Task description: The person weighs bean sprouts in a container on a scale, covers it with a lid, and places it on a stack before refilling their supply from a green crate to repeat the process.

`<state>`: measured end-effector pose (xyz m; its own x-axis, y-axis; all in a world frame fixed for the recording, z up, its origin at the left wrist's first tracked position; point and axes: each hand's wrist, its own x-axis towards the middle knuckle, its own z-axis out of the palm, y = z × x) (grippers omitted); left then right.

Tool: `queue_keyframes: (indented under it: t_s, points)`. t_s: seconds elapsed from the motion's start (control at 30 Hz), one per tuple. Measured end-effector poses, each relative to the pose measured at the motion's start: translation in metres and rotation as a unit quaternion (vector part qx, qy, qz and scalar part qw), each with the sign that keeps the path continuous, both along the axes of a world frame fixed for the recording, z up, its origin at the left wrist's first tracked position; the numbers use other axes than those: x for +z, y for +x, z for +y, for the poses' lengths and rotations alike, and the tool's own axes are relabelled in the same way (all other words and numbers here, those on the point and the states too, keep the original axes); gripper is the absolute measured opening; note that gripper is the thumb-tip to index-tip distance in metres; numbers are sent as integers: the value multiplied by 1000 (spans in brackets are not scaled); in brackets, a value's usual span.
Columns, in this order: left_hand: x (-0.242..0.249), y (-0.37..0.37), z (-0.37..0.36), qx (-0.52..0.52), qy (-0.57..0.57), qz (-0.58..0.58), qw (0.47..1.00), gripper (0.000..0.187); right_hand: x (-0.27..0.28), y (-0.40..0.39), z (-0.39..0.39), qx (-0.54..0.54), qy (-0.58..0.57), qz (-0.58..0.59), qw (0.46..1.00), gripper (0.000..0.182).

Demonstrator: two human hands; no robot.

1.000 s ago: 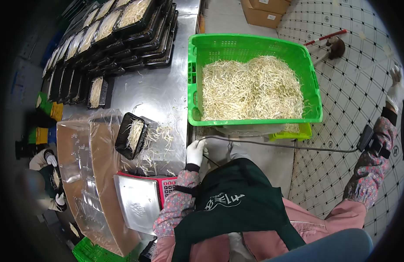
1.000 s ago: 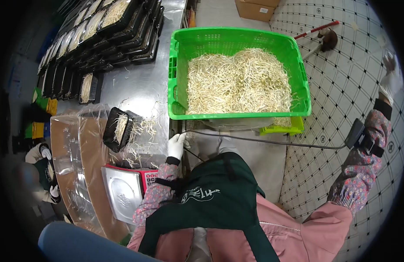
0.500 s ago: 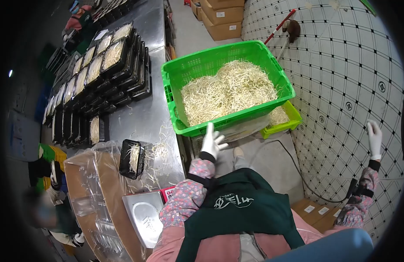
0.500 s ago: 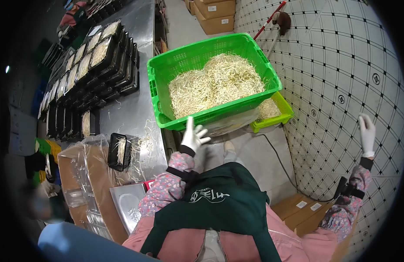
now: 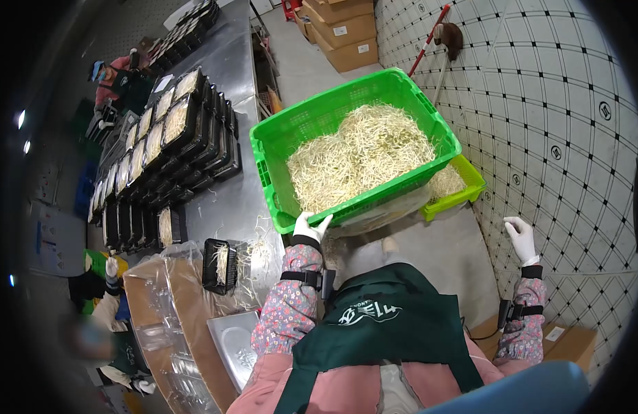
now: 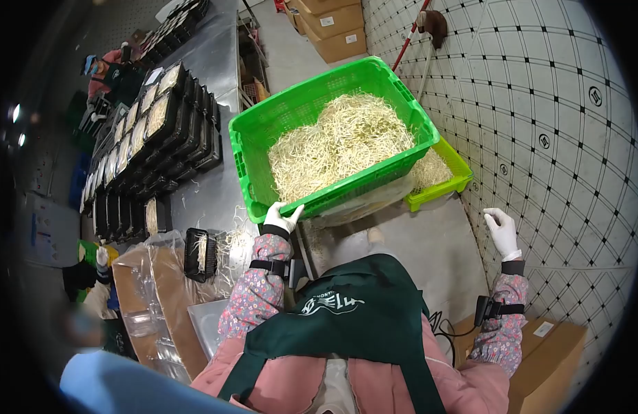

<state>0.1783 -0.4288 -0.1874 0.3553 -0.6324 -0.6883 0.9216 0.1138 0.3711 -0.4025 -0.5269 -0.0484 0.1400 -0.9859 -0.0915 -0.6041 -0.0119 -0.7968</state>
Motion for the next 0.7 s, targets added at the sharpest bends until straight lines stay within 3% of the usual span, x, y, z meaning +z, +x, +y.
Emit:
queue_keyframes:
  t_s: [0.13,0.23,0.33,0.43,0.47,0.5,0.57,0.6,0.7]
  points:
    - [18,0,20,-9,20,-7,1000,22,-21,-8,-4,-17,66,-40,997,19]
    - [42,1,31,-23,69,-28,997,29,-38,12,-15,-54,43,-87,994,24]
    - [29,4,38,-16,53,-8,998,32,-41,65,-44,-123,143,-190,963,56]
    - [32,5,34,6,59,1,998,33,-42,139,-89,-60,166,-221,959,70]
    - [30,6,34,1,56,-11,998,34,-40,167,-96,-29,143,-191,971,75]
    - [29,6,36,-3,54,-21,998,35,-57,186,-108,-63,93,-129,985,88]
    - [36,4,37,1,52,-22,998,37,-76,208,-103,-79,1,-9,997,94]
    - [39,6,30,-1,38,6,999,38,-81,214,-110,-52,-48,-76,995,98]
    - [40,7,32,0,38,18,999,39,-99,219,-110,-73,-60,-51,994,98]
